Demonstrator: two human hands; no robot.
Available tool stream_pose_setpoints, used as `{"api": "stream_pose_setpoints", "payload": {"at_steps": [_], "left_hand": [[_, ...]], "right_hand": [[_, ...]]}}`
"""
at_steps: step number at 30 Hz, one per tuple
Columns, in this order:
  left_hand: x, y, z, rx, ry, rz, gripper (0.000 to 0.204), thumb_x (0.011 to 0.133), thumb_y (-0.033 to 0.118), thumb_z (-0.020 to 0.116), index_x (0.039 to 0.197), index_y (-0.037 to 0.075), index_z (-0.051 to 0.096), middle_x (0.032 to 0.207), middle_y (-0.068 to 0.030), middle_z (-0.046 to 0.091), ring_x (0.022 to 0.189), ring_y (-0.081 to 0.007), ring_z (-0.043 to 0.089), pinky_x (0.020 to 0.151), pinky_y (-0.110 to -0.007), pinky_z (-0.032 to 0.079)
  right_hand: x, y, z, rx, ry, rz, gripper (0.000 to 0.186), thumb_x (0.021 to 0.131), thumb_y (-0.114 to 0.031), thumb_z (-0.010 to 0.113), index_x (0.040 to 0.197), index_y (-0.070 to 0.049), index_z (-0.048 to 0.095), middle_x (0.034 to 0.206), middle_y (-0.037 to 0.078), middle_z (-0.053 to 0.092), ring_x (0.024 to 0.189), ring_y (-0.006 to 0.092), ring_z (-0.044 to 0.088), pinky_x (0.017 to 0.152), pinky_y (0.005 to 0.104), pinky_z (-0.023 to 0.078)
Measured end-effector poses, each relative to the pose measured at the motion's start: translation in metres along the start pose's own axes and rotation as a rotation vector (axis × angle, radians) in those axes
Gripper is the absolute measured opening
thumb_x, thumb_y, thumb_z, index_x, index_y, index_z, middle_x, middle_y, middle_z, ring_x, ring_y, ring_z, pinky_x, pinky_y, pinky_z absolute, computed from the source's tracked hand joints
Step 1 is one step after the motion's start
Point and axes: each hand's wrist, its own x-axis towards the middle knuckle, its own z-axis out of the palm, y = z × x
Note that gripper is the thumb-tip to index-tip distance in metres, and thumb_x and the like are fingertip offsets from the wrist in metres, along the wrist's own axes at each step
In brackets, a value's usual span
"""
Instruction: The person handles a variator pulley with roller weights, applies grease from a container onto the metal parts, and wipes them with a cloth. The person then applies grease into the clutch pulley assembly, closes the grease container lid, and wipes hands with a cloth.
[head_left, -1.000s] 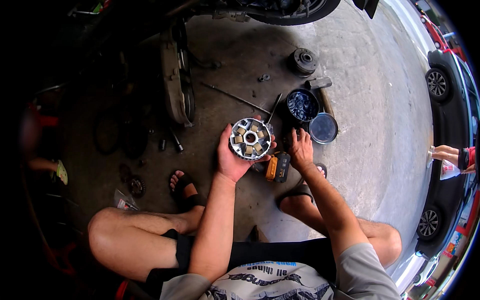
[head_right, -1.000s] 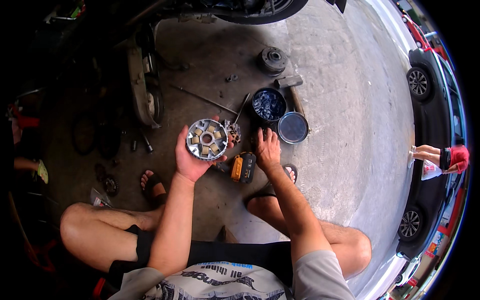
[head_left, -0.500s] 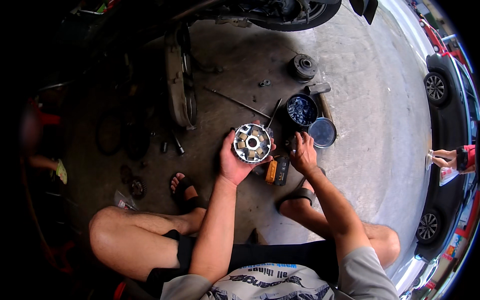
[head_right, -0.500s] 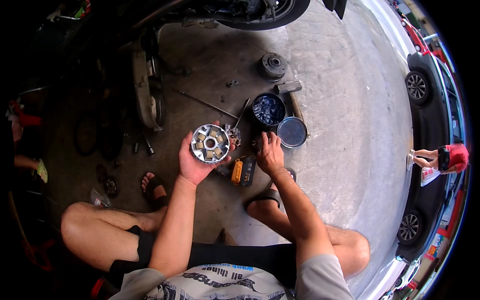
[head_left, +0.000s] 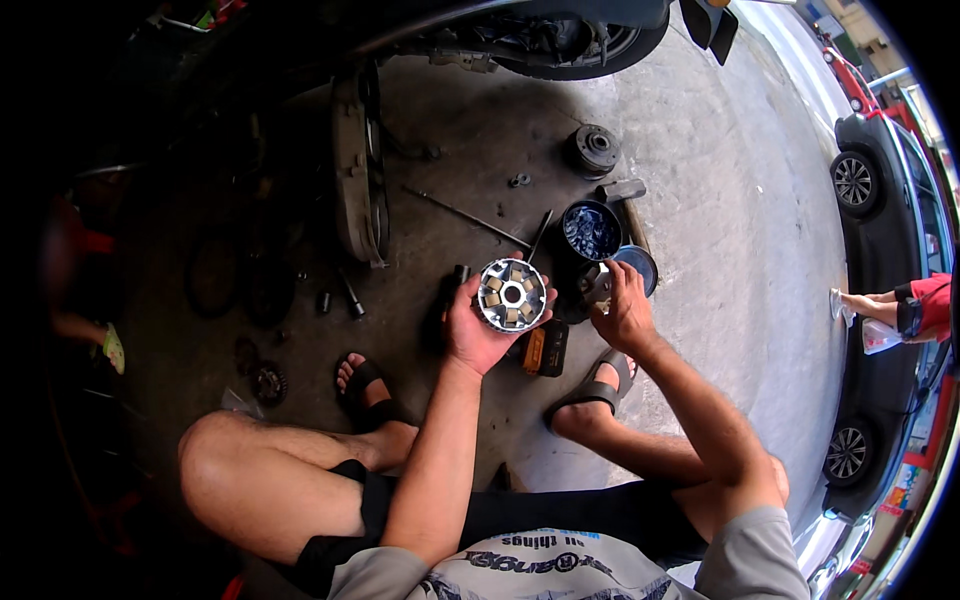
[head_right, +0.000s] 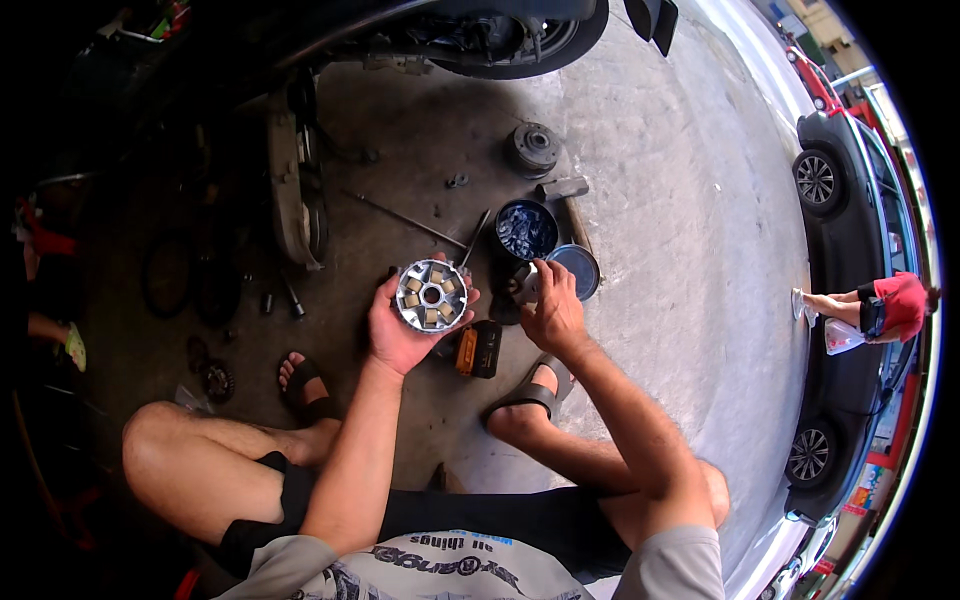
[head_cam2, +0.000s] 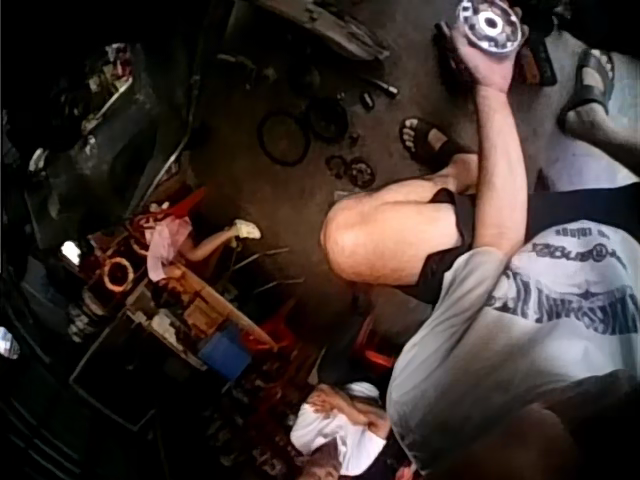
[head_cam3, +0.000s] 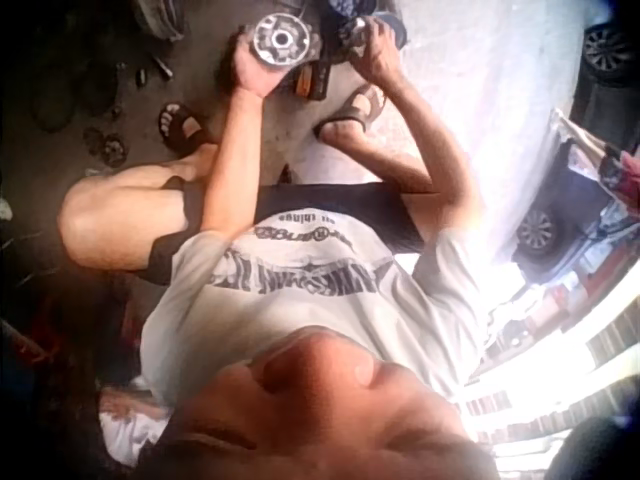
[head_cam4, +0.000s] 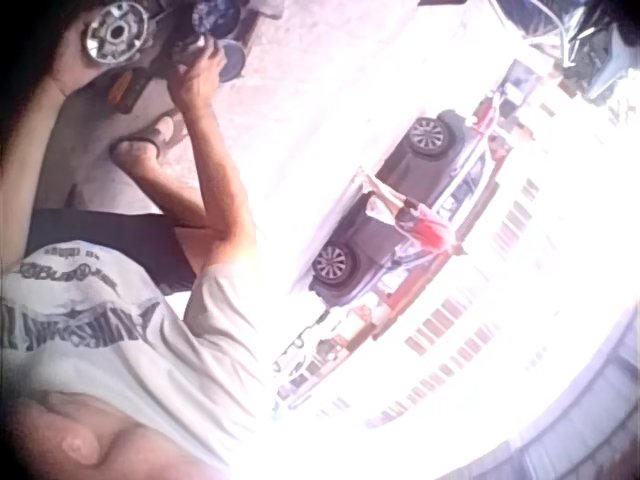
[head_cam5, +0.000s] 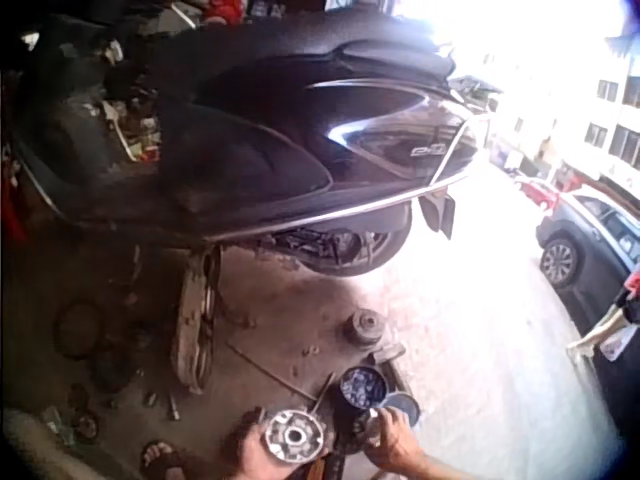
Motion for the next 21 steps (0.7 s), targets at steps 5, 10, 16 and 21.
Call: {"api": "stream_pose_setpoints", "payload": {"at_steps": [5, 10, 16, 21], "left_hand": [[0.004, -0.013, 0.013, -0.036, 0.018, 0.011, 0.066, 0.094, 0.049, 0.049, 0.149, 0.012, 0.044, 0.14, -0.0269, 0.054, 0.131, -0.0491, 0.05, 0.106, -0.061, 0.043], [0.002, -0.027, 0.033, 0.034, -0.001, -0.031, 0.064, 0.096, 0.048, 0.045, 0.15, 0.013, 0.044, 0.141, -0.0148, 0.058, 0.128, -0.0339, 0.056, 0.103, -0.058, 0.045], [-0.003, -0.036, 0.057, 0.035, -0.051, -0.037, 0.059, 0.1, 0.046, 0.042, 0.146, 0.01, 0.049, 0.138, -0.0079, 0.061, 0.125, -0.0228, 0.059, 0.103, -0.044, 0.047], [-0.008, -0.037, 0.061, 0.016, -0.077, -0.03, 0.047, 0.1, 0.045, 0.046, 0.13, 0.013, 0.062, 0.127, -0.006, 0.067, 0.12, -0.0233, 0.062, 0.1, -0.044, 0.049]], "right_hand": [[0.009, -0.041, -0.071, -0.023, -0.017, -0.119, 0.086, 0.07, -0.007, 0.077, 0.145, -0.004, 0.034, 0.137, 0.026, 0.045, 0.124, 0.0456, 0.047, 0.102, 0.0482, 0.046], [0.012, -0.097, -0.122, 0.028, -0.111, -0.334, 0.089, 0.067, 0.0, 0.076, 0.145, -0.002, 0.035, 0.138, 0.025, 0.045, 0.123, 0.0443, 0.049, 0.103, 0.0466, 0.046], [0.015, -0.124, -0.141, 0.003, -0.217, -0.496, 0.094, 0.064, 0.002, 0.076, 0.147, -0.001, 0.032, 0.139, 0.026, 0.044, 0.122, 0.0432, 0.049, 0.1, 0.047, 0.048], [0.016, -0.132, -0.142, -0.044, -0.23, -0.549, 0.092, 0.066, 0.003, 0.074, 0.148, -0.001, 0.032, 0.139, 0.026, 0.045, 0.121, 0.0425, 0.051, 0.099, 0.0466, 0.049]]}}
